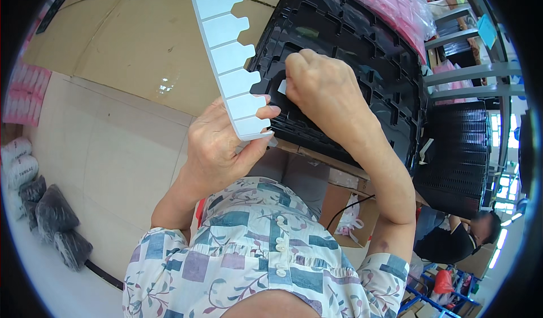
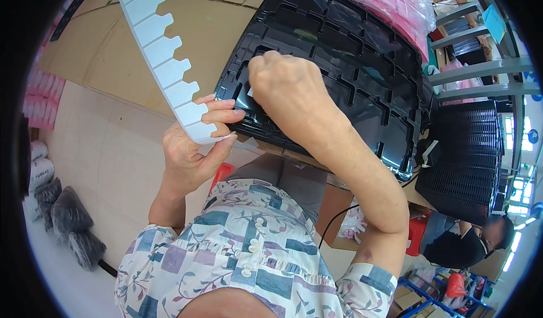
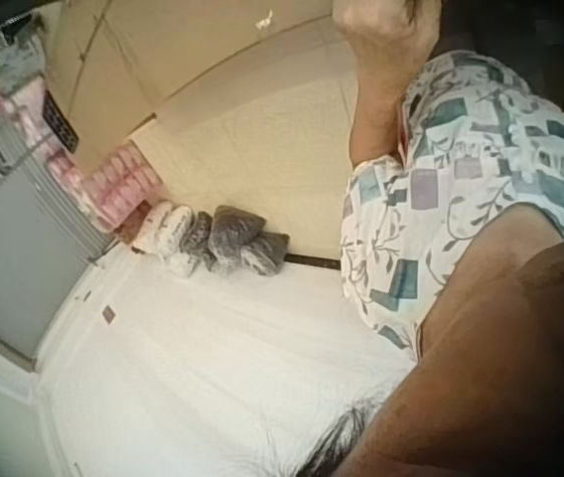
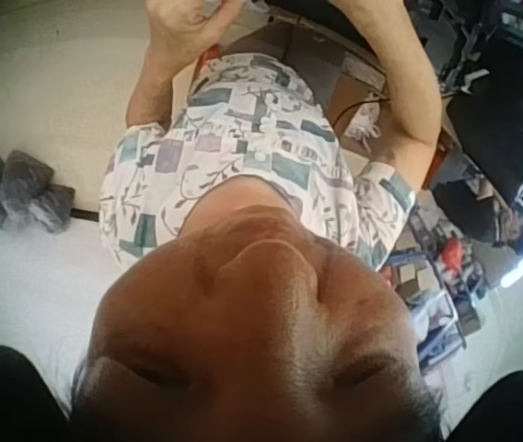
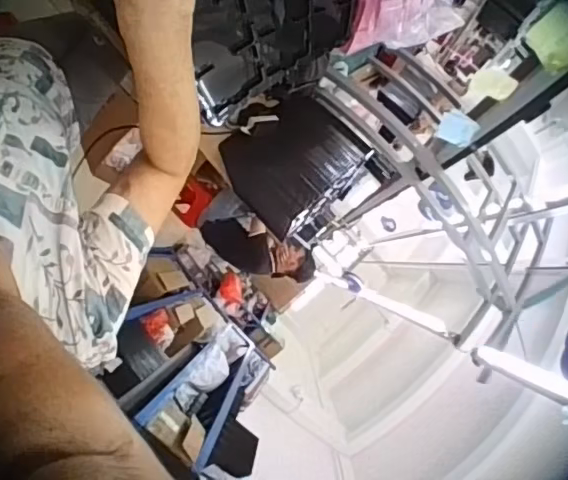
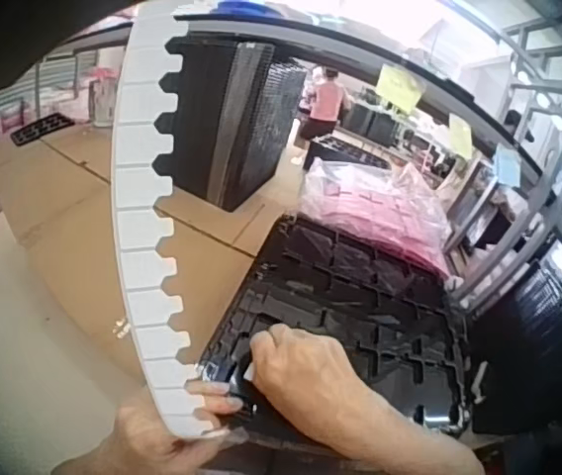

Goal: The person places pink foam inserts into black plastic trays and secures them with white adhesive strips. They repeatedly pick up trays, apply the foam, and attach the adhesive tabs to the tray edges.

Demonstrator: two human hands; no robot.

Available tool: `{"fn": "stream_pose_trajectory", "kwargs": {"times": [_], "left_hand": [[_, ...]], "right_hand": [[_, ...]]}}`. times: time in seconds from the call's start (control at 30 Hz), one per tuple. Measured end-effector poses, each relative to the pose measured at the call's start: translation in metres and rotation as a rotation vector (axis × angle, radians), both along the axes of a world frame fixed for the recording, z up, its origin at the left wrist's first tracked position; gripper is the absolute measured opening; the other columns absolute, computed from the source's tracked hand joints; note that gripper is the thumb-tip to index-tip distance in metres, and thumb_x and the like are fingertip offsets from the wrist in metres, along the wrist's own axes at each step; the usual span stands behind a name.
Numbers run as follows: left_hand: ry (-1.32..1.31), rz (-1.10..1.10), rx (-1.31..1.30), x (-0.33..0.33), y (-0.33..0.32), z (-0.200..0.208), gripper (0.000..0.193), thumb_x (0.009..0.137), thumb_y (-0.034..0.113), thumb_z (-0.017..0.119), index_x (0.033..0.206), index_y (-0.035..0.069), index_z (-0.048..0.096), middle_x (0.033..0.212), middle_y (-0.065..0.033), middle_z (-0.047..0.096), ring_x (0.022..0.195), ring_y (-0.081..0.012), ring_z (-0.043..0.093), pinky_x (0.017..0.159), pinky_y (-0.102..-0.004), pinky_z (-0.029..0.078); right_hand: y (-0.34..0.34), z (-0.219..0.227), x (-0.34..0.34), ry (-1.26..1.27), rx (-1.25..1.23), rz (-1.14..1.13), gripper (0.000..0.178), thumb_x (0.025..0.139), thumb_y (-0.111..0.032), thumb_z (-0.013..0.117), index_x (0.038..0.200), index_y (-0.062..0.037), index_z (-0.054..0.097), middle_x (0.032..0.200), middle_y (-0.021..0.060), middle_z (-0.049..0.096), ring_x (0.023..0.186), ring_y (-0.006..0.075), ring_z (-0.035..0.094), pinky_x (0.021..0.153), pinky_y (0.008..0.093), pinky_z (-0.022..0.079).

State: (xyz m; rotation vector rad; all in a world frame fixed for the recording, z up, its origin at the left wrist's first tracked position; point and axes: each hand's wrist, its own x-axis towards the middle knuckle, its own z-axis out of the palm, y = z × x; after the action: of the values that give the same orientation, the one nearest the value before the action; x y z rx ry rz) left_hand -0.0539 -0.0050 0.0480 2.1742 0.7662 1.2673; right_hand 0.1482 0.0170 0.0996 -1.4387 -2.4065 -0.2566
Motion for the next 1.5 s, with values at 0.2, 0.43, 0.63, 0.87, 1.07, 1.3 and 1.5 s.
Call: {"fn": "stream_pose_trajectory", "kwargs": {"times": [0.2,0.43,0.63,0.87,1.07,1.3,1.5], "left_hand": [[0.011,0.022,-0.018,0.000,-0.001,0.005,0.009,0.076,-0.004,0.069,0.078,0.005,0.067,0.100,-0.0063,0.074,0.104,-0.0277,0.069,0.099,-0.0473,0.048],[-0.137,-0.152,-0.153,-0.006,0.004,0.003,0.008,0.080,-0.002,0.067,0.086,0.004,0.065,0.104,-0.0085,0.073,0.108,-0.0257,0.066,0.100,-0.0438,0.046],[-0.586,-0.108,-0.626,-0.003,-0.001,0.019,0.014,0.095,0.005,0.057,0.098,-0.004,0.068,0.087,-0.0075,0.067,0.086,-0.0145,0.061,0.082,-0.0309,0.049],[-0.332,-0.147,-0.595,-0.001,0.023,0.016,0.018,0.095,0.006,0.058,0.109,-0.003,0.065,0.085,-0.0013,0.063,0.073,-0.0045,0.055,0.065,-0.0213,0.047],[-0.505,-0.215,-0.649,0.006,0.020,0.021,0.012,0.092,0.001,0.060,0.104,0.000,0.060,0.088,-0.0019,0.062,0.073,-0.0039,0.056,0.065,-0.0199,0.048],[-0.642,-0.288,-0.705,0.012,0.020,0.027,0.014,0.091,0.002,0.061,0.105,0.001,0.061,0.091,-0.0042,0.066,0.073,-0.0041,0.057,0.064,-0.0197,0.047],[-0.583,-0.196,-0.785,0.017,0.026,0.029,0.010,0.092,0.010,0.066,0.093,0.001,0.068,0.076,-0.0012,0.066,0.064,-0.0040,0.056,0.058,-0.0207,0.045]], "right_hand": [[0.012,0.015,0.010,0.012,-0.205,0.312,0.009,0.077,-0.006,0.066,0.079,0.0010,0.061,0.069,0.0102,0.062,0.068,0.0214,0.067,0.059,0.0339,0.053],[0.005,0.027,0.043,1.433,-0.657,-0.158,0.009,0.092,-0.010,0.059,0.087,-0.0026,0.063,0.085,0.0044,0.066,0.066,0.0079,0.056,0.053,0.0172,0.040],[-0.030,0.023,0.020,1.398,-0.885,0.000,0.004,0.091,0.003,0.051,0.091,0.0021,0.055,0.101,0.0198,0.067,0.071,0.0118,0.066,0.047,0.0201,0.050],[-0.029,0.012,-0.008,1.011,-0.539,-0.059,0.017,0.091,-0.014,0.065,0.099,0.0004,0.065,0.076,0.0035,0.062,0.064,0.0063,0.053,0.057,0.0243,0.044],[-0.029,0.026,-0.013,0.882,-0.540,-0.108,0.014,0.083,-0.013,0.073,0.084,0.0004,0.069,0.063,0.0003,0.060,0.058,0.0054,0.050,0.054,0.0241,0.042],[-0.034,0.032,-0.012,0.937,-0.556,-0.119,0.016,0.084,-0.013,0.073,0.080,0.0020,0.068,0.068,-0.0008,0.063,0.063,0.0032,0.052,0.055,0.0225,0.043],[-0.037,0.012,-0.020,0.362,0.247,0.083,0.008,0.073,-0.005,0.070,0.076,-0.0028,0.063,0.067,0.0013,0.052,0.055,0.0127,0.054,0.051,0.0262,0.044]]}}
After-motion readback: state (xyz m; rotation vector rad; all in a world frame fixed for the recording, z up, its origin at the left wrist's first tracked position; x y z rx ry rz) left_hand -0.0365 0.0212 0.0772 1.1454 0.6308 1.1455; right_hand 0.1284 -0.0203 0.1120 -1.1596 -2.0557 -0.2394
